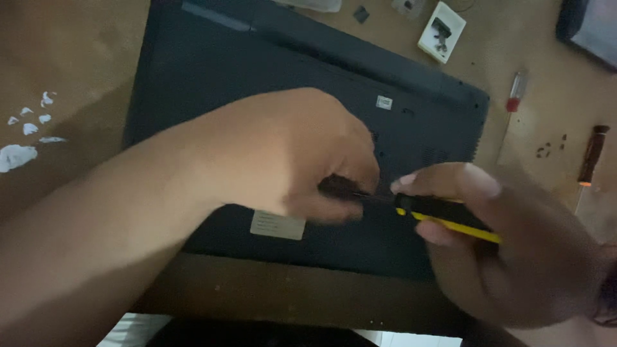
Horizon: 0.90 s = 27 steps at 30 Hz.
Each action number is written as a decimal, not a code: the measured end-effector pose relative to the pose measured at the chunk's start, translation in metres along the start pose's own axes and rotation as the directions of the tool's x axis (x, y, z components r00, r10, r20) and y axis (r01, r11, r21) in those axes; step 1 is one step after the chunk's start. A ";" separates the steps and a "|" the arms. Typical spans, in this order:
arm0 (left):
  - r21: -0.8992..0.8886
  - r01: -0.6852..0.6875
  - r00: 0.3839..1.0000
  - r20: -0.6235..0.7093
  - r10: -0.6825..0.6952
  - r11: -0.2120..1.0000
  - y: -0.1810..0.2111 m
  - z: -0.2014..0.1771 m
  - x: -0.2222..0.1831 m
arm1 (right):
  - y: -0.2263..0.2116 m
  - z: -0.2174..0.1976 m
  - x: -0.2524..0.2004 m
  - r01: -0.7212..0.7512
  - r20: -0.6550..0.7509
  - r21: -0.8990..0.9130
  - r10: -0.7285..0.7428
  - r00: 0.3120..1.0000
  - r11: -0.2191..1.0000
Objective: Removing screws from the back panel of a laptop using a manual screwdriver
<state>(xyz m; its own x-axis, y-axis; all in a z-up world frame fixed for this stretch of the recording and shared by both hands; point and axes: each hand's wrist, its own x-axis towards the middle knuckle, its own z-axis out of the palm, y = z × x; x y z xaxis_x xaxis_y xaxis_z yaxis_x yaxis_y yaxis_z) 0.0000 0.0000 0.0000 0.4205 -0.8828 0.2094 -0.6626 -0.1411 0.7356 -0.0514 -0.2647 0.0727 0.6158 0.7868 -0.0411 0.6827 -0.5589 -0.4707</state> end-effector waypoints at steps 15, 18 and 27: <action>0.242 0.202 0.939 0.228 -0.258 0.949 0.036 -0.011 0.008 | -0.028 0.004 0.008 0.219 -0.280 -0.036 -0.220 0.934 0.975; 0.233 0.205 0.941 0.220 -0.257 0.951 0.032 -0.008 0.007 | -0.030 0.011 0.006 0.221 -0.324 -0.091 -0.238 0.916 0.971; 0.273 0.144 0.957 0.207 -0.205 0.951 0.030 -0.006 0.008 | -0.047 -0.002 0.011 0.135 -0.331 -0.098 -0.161 0.930 0.986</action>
<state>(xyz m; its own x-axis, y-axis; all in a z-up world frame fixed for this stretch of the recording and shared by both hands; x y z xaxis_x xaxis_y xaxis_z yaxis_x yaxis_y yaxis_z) -0.0128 -0.0085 0.0271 0.4095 -0.9085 -0.0834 -0.7385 -0.3838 0.5544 -0.0764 -0.2307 0.0959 0.5932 0.7347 0.3292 0.7950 -0.4700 -0.3835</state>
